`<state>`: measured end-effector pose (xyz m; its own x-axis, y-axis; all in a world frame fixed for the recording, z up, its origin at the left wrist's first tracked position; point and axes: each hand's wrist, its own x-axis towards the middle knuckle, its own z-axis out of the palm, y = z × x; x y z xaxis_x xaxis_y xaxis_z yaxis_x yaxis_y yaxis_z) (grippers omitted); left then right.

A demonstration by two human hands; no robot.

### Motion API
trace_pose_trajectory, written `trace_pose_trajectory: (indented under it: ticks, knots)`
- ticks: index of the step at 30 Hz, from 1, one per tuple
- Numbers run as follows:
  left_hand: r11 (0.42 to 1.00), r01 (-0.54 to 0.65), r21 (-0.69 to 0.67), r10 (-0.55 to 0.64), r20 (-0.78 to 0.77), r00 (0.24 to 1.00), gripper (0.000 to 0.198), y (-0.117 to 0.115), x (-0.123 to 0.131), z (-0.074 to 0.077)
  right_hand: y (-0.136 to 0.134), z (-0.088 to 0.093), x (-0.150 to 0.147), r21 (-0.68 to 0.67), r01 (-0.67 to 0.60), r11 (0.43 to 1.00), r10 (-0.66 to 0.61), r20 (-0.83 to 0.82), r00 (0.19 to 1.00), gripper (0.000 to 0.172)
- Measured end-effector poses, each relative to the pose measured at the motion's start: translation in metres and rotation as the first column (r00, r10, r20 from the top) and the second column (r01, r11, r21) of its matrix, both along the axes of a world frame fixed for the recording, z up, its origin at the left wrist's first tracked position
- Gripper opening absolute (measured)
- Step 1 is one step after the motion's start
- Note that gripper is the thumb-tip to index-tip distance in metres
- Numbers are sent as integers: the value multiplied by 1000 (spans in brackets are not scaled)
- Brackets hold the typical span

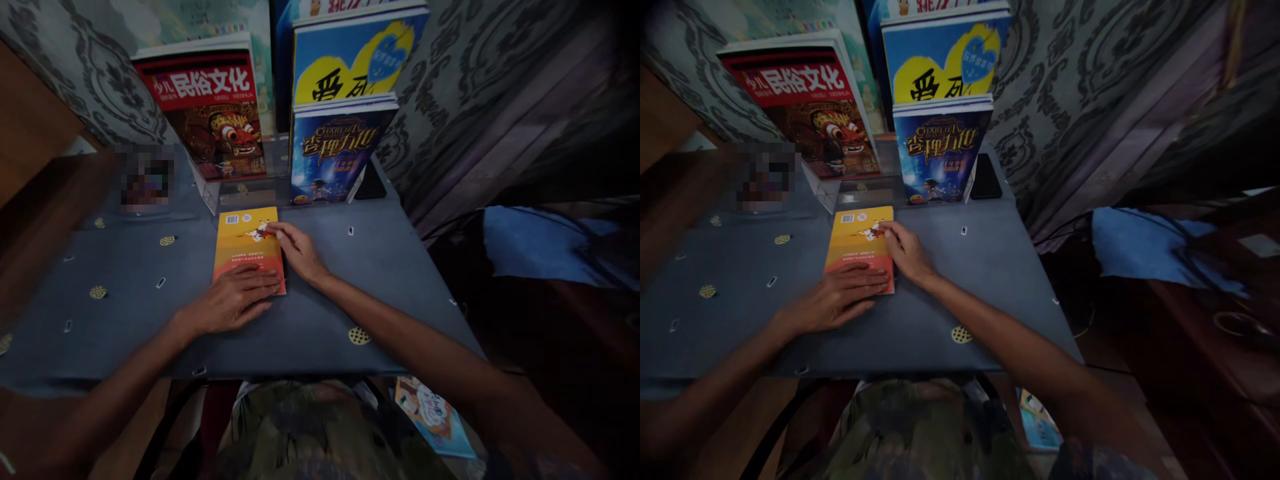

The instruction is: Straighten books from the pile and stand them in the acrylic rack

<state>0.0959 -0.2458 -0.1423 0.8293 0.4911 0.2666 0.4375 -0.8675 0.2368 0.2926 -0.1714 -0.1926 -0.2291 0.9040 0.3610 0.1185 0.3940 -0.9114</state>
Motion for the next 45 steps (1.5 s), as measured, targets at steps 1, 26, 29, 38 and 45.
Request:
trace_pose_trajectory:
  ticks: [1, 26, 29, 38, 45]
  knots:
    - [1000, -9, 4, 9, -2, 1000, 36, 4, 1, 0, 1, 0, 0, -11, 12, 1000, -12, -20, 1000, 38]
    - [953, -301, -40, 301, 8, 954, 43, 127, 8, -17, -6, 1, 3, 175, -34, 984, -27, 333, 943, 37]
    - [954, -299, -33, 300, 15, 954, 43, 127, 8, -18, -10, 0, 1, 196, -49, 979, -38, 415, 909, 37]
    - [957, -288, -23, 288, 30, 957, 41, 103, 8, -19, -39, 2, 3, 240, -74, 968, -76, 561, 824, 42]
    - [968, -250, -30, 251, 47, 967, 41, 63, 9, -19, -89, 11, 8, 307, -189, 933, -81, 690, 719, 45]
